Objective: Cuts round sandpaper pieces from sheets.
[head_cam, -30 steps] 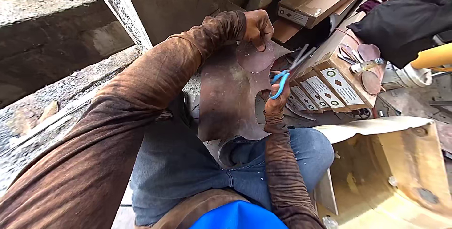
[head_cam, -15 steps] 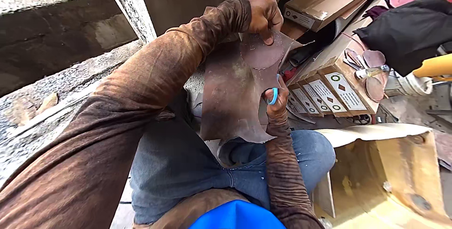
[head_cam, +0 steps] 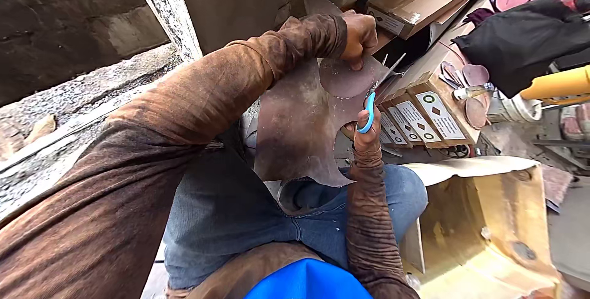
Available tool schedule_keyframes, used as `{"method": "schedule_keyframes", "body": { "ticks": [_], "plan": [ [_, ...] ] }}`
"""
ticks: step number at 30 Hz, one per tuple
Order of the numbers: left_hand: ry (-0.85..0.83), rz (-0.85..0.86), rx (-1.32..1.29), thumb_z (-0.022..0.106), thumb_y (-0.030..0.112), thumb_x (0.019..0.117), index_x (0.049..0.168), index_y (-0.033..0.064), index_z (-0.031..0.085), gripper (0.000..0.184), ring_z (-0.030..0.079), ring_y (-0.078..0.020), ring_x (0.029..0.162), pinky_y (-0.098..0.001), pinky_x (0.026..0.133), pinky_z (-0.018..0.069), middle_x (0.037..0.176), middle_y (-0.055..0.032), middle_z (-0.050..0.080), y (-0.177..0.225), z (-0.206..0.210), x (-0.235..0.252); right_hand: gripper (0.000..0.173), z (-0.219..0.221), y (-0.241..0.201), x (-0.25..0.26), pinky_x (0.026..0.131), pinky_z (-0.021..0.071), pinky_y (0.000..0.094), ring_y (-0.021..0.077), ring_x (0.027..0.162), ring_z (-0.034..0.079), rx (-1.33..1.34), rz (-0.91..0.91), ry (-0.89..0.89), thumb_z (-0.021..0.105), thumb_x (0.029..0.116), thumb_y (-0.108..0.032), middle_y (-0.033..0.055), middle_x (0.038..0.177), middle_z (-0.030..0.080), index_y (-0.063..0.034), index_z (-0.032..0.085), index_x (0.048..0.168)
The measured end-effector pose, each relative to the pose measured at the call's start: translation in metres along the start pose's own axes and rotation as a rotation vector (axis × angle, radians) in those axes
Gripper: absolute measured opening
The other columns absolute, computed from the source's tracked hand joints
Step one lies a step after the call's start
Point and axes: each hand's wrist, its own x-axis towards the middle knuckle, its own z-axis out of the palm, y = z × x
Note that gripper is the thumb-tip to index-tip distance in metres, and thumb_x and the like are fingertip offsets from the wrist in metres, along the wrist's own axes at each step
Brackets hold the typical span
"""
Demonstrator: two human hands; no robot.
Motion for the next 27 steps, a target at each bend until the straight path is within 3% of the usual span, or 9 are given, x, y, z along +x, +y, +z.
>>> {"method": "schedule_keyframes", "body": {
  "ticks": [2,4,8,10,12,17,19,22,27],
  "plan": [
    [-0.008,-0.009,-0.008,0.081,0.027,0.0861,0.086,0.0110,0.075,0.018,0.063,-0.0194,0.085,-0.0490,0.084,0.0472,0.083,-0.0022,0.069,-0.002,0.004,0.000,0.085,-0.006,0.004,0.001,0.054,0.0530,0.0282,0.0051,0.061,0.058,-0.166,-0.011,-0.040,0.044,0.0902,-0.082,-0.0003,0.081,0.063,-0.0059,0.062,0.124],
    [0.000,0.005,-0.094,0.082,0.022,0.0847,0.085,0.0081,0.074,0.015,0.064,-0.0190,0.080,-0.0473,0.078,0.0503,0.081,-0.0045,0.069,-0.010,0.006,-0.001,0.091,-0.012,0.011,0.000,0.065,0.0579,0.0332,0.0080,0.073,0.065,-0.284,-0.023,-0.111,0.044,0.0899,-0.082,0.0054,0.089,0.069,-0.0015,0.061,0.129],
    [0.024,0.046,-0.213,0.082,0.016,0.0838,0.080,0.0069,0.073,0.014,0.061,-0.0136,0.070,-0.0395,0.067,0.0505,0.075,-0.0038,0.068,-0.015,-0.002,-0.004,0.089,-0.001,0.009,-0.003,0.066,0.0570,0.0268,0.0020,0.074,0.065,-0.210,-0.056,-0.019,0.046,0.0870,-0.084,0.0003,0.090,0.069,-0.0053,0.063,0.125],
    [0.011,0.038,-0.196,0.082,0.018,0.0842,0.081,0.0075,0.073,0.014,0.061,-0.0141,0.071,-0.0406,0.069,0.0506,0.077,-0.0036,0.068,-0.011,-0.002,-0.004,0.084,0.007,0.008,-0.003,0.073,0.0561,0.0225,-0.0028,0.082,0.063,-0.114,-0.085,0.031,0.045,0.0906,-0.081,-0.0029,0.097,0.068,-0.0072,0.063,0.128],
    [-0.009,0.015,-0.192,0.082,0.017,0.0844,0.083,0.0072,0.074,0.013,0.062,-0.0155,0.073,-0.0427,0.072,0.0512,0.078,-0.0043,0.069,-0.009,0.001,-0.004,0.087,0.006,0.010,-0.003,0.084,0.0574,0.0253,-0.0005,0.092,0.066,-0.103,-0.103,0.006,0.043,0.0923,-0.080,0.0008,0.104,0.070,-0.0034,0.061,0.131],
    [-0.018,0.016,-0.236,0.081,0.014,0.0849,0.082,0.0057,0.073,0.012,0.061,-0.0121,0.069,-0.0363,0.067,0.0505,0.075,-0.0038,0.068,-0.013,0.005,-0.005,0.093,-0.001,0.014,-0.003,0.071,0.0582,0.0276,0.0030,0.080,0.066,-0.150,-0.059,-0.077,0.041,0.0883,-0.085,0.0019,0.095,0.069,-0.0041,0.061,0.128],
    [-0.010,0.020,-0.225,0.081,0.014,0.0850,0.082,0.0057,0.073,0.012,0.061,-0.0114,0.069,-0.0352,0.068,0.0504,0.076,-0.0037,0.068,-0.015,0.003,-0.006,0.091,-0.003,0.012,-0.003,0.072,0.0585,0.0281,0.0029,0.082,0.067,-0.165,-0.044,-0.100,0.042,0.0884,-0.085,0.0015,0.096,0.070,-0.0050,0.062,0.128],
    [0.002,0.009,-0.218,0.082,0.016,0.0843,0.082,0.0061,0.073,0.014,0.061,-0.0127,0.071,-0.0377,0.069,0.0507,0.077,-0.0040,0.068,-0.016,0.001,-0.007,0.090,0.002,0.012,-0.003,0.056,0.0522,0.0236,0.0006,0.065,0.058,-0.100,-0.032,-0.065,0.044,0.0869,-0.086,-0.0022,0.087,0.066,-0.0071,0.062,0.127],
    [0.014,0.017,-0.208,0.082,0.017,0.0841,0.080,0.0076,0.073,0.014,0.061,-0.0128,0.072,-0.0385,0.070,0.0493,0.076,-0.0030,0.068,-0.014,0.005,-0.005,0.082,0.003,0.009,-0.006,0.062,0.0546,0.0210,-0.0026,0.070,0.061,-0.082,-0.051,-0.036,0.045,0.0910,-0.081,-0.0046,0.090,0.067,-0.0088,0.062,0.128]
  ]
}}
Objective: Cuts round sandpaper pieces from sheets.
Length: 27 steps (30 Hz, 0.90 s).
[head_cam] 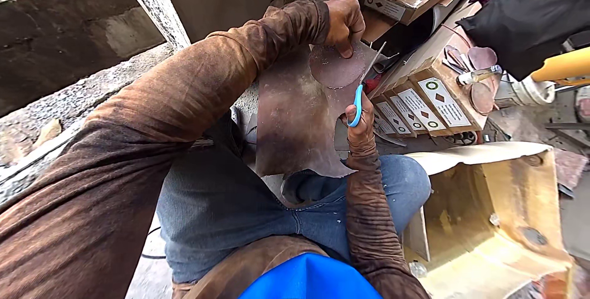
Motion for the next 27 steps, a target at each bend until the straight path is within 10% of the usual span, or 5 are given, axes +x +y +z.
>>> {"method": "schedule_keyframes", "body": {
  "ticks": [4,8,11,18,27],
  "plan": [
    [-0.004,-0.048,0.003,0.082,0.018,0.0836,0.082,0.0085,0.074,0.013,0.062,-0.0142,0.074,-0.0420,0.074,0.0503,0.077,-0.0032,0.070,0.000,0.003,-0.001,0.087,0.001,0.002,-0.001,0.071,0.0582,0.0259,0.0008,0.080,0.066,-0.040,0.010,-0.010,0.044,0.0898,-0.082,-0.0003,0.096,0.069,-0.0074,0.062,0.130],
    [0.005,-0.072,0.012,0.083,0.019,0.0836,0.081,0.0082,0.073,0.015,0.061,-0.0144,0.074,-0.0413,0.073,0.0491,0.077,-0.0033,0.068,0.001,0.003,-0.002,0.079,0.010,0.001,-0.003,0.055,0.0502,0.0196,-0.0031,0.064,0.057,0.005,0.032,0.071,0.047,0.0912,-0.080,-0.0063,0.085,0.064,-0.0107,0.064,0.126],
    [0.005,-0.087,0.017,0.082,0.019,0.0840,0.081,0.0082,0.073,0.015,0.062,-0.0163,0.078,-0.0442,0.078,0.0488,0.079,-0.0039,0.069,0.003,0.003,-0.003,0.079,0.010,0.000,-0.002,0.078,0.0572,0.0221,-0.0036,0.088,0.065,0.017,0.002,0.080,0.049,0.0922,-0.077,-0.0048,0.101,0.070,-0.0096,0.063,0.130],
    [0.005,-0.089,-0.001,0.083,0.019,0.0833,0.078,0.0080,0.071,0.017,0.060,-0.0163,0.075,-0.0441,0.075,0.0489,0.076,-0.0038,0.067,0.001,0.006,-0.003,0.081,0.006,0.001,-0.003,0.084,0.0577,0.0232,-0.0021,0.094,0.066,0.003,-0.022,0.045,0.051,0.0912,-0.077,-0.0022,0.105,0.070,-0.0063,0.063,0.129],
    [-0.006,-0.075,-0.090,0.082,0.014,0.0836,0.078,0.0075,0.072,0.014,0.061,-0.0125,0.068,-0.0371,0.067,0.0510,0.074,-0.0035,0.068,-0.007,0.007,-0.006,0.084,-0.001,0.004,-0.006,0.056,0.0540,0.0253,0.0029,0.064,0.061,-0.048,0.029,-0.055,0.047,0.0894,-0.081,-0.0004,0.083,0.066,-0.0069,0.063,0.125]
  ]
}}
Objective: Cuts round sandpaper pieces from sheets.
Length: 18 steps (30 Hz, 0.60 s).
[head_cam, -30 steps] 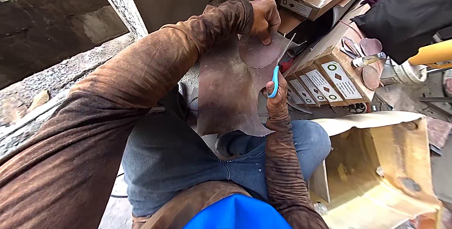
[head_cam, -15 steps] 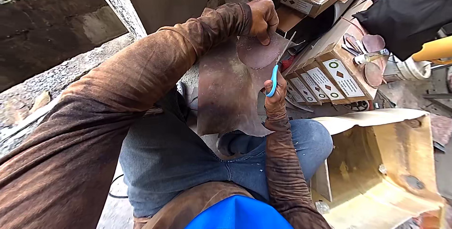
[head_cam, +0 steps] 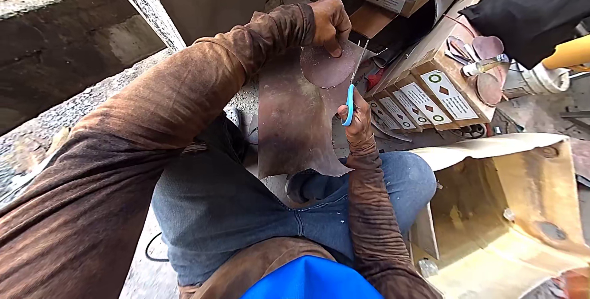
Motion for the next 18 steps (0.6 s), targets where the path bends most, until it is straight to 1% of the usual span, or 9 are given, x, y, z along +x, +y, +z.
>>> {"method": "schedule_keyframes", "body": {
  "ticks": [2,5,7,10,13,15,18],
  "plan": [
    [0.007,-0.002,0.004,0.083,0.015,0.0829,0.078,0.0077,0.072,0.014,0.061,-0.0132,0.069,-0.0386,0.068,0.0505,0.075,-0.0037,0.068,0.000,0.002,0.001,0.083,0.001,0.000,-0.001,0.056,0.0541,0.0249,0.0028,0.064,0.061,0.007,0.004,0.020,0.048,0.0899,-0.080,-0.0002,0.084,0.066,-0.0068,0.063,0.125],
    [0.011,-0.010,0.024,0.083,0.017,0.0836,0.079,0.0087,0.072,0.015,0.061,-0.0140,0.071,-0.0401,0.069,0.0499,0.075,-0.0031,0.067,0.002,0.002,0.002,0.080,0.002,-0.001,0.000,0.059,0.0536,0.0219,-0.0007,0.066,0.060,0.005,-0.017,0.058,0.049,0.0903,-0.079,-0.0023,0.084,0.066,-0.0070,0.064,0.122],
    [0.009,-0.014,0.042,0.083,0.018,0.0833,0.079,0.0098,0.072,0.014,0.061,-0.0140,0.072,-0.0411,0.071,0.0492,0.075,-0.0024,0.067,0.004,0.002,0.002,0.079,0.003,-0.002,0.000,0.062,0.0549,0.0215,-0.0013,0.070,0.062,0.037,-0.023,0.057,0.051,0.0900,-0.079,-0.0031,0.087,0.067,-0.0074,0.064,0.122],
    [0.011,-0.038,0.063,0.083,0.019,0.0834,0.081,0.0103,0.073,0.013,0.062,-0.0158,0.077,-0.0441,0.076,0.0493,0.079,-0.0030,0.069,0.007,0.002,0.000,0.077,0.006,-0.003,0.000,0.061,0.0560,0.0216,-0.0011,0.069,0.063,0.084,-0.027,0.069,0.053,0.0894,-0.078,-0.0043,0.088,0.068,-0.0083,0.065,0.121],
    [0.014,-0.060,0.089,0.083,0.020,0.0833,0.080,0.0102,0.073,0.014,0.061,-0.0171,0.080,-0.0461,0.079,0.0477,0.079,-0.0035,0.068,0.010,0.001,-0.002,0.075,0.011,-0.004,0.001,0.061,0.0559,0.0219,-0.0005,0.069,0.063,0.092,-0.047,0.108,0.053,0.0910,-0.076,-0.0038,0.087,0.067,-0.0068,0.067,0.119],
    [0.014,-0.074,0.094,0.083,0.020,0.0834,0.079,0.0100,0.072,0.015,0.060,-0.0173,0.079,-0.0458,0.078,0.0471,0.078,-0.0037,0.067,0.011,0.000,-0.004,0.073,0.015,-0.006,0.001,0.058,0.0553,0.0217,-0.0003,0.066,0.062,0.106,-0.042,0.134,0.055,0.0916,-0.074,-0.0039,0.087,0.068,-0.0062,0.067,0.118],
    [0.022,-0.071,0.077,0.084,0.019,0.0827,0.080,0.0087,0.073,0.015,0.062,-0.0182,0.077,-0.0464,0.075,0.0500,0.079,-0.0051,0.069,0.007,0.000,-0.004,0.069,0.021,-0.006,-0.002,0.060,0.0554,0.0201,-0.0021,0.069,0.062,0.158,-0.031,0.148,0.055,0.0938,-0.070,-0.0062,0.091,0.068,-0.0078,0.066,0.121]
  ]
}}
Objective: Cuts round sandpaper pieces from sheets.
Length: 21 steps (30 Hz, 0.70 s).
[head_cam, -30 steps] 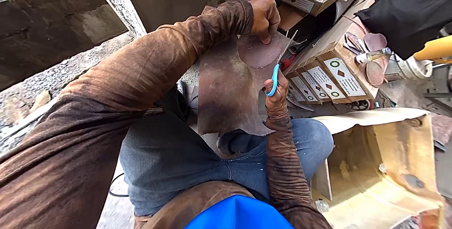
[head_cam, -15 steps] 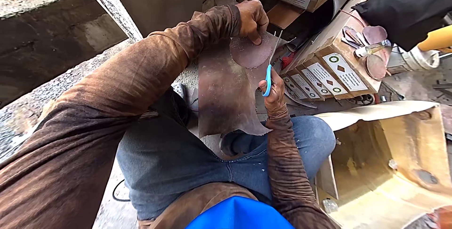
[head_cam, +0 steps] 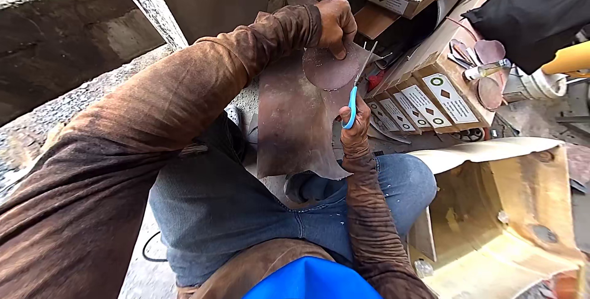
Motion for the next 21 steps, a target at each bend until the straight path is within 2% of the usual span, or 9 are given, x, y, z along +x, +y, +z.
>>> {"method": "schedule_keyframes", "body": {
  "ticks": [4,9,14,18,21],
  "plan": [
    [-0.008,-0.013,0.052,0.083,0.020,0.0833,0.082,0.0091,0.073,0.015,0.062,-0.0191,0.080,-0.0476,0.079,0.0491,0.080,-0.0052,0.069,0.007,-0.002,0.000,0.070,0.002,-0.002,0.000,0.069,0.0561,0.0188,-0.0049,0.079,0.063,0.016,0.004,0.005,0.051,0.0951,-0.071,-0.0080,0.095,0.067,-0.0090,0.065,0.123],
    [-0.033,0.043,0.040,0.082,0.019,0.0838,0.080,0.0091,0.072,0.014,0.061,-0.0162,0.075,-0.0448,0.074,0.0490,0.077,-0.0036,0.067,0.009,-0.006,-0.001,0.073,-0.006,-0.004,0.002,0.063,0.0572,0.0218,-0.0011,0.073,0.064,-0.007,-0.031,-0.062,0.052,0.0931,-0.074,-0.0046,0.090,0.067,-0.0074,0.065,0.120],
    [-0.044,0.049,-0.024,0.083,0.016,0.0828,0.080,0.0083,0.073,0.013,0.062,-0.0146,0.071,-0.0406,0.070,0.0507,0.075,-0.0036,0.068,0.003,-0.004,0.002,0.079,-0.010,-0.004,0.005,0.068,0.0561,0.0206,-0.0022,0.077,0.064,-0.093,-0.062,-0.101,0.048,0.0929,-0.077,-0.0028,0.088,0.066,-0.0045,0.063,0.120],
    [-0.055,0.019,-0.002,0.083,0.017,0.0833,0.080,0.0086,0.073,0.013,0.062,-0.0151,0.073,-0.0414,0.071,0.0511,0.077,-0.0041,0.069,0.006,0.000,0.003,0.085,-0.015,-0.004,0.003,0.063,0.0545,0.0234,0.0009,0.072,0.063,-0.194,-0.054,-0.116,0.042,0.0910,-0.082,0.0001,0.083,0.065,-0.0043,0.063,0.119],
    [-0.052,0.002,-0.010,0.083,0.015,0.0829,0.081,0.0079,0.074,0.012,0.063,-0.0148,0.072,-0.0404,0.071,0.0512,0.077,-0.0046,0.069,0.005,0.001,0.003,0.087,-0.016,-0.003,0.004,0.065,0.0552,0.0246,0.0020,0.073,0.064,-0.215,-0.033,-0.132,0.042,0.0903,-0.083,0.0008,0.084,0.066,-0.0040,0.063,0.120]
  ]
}}
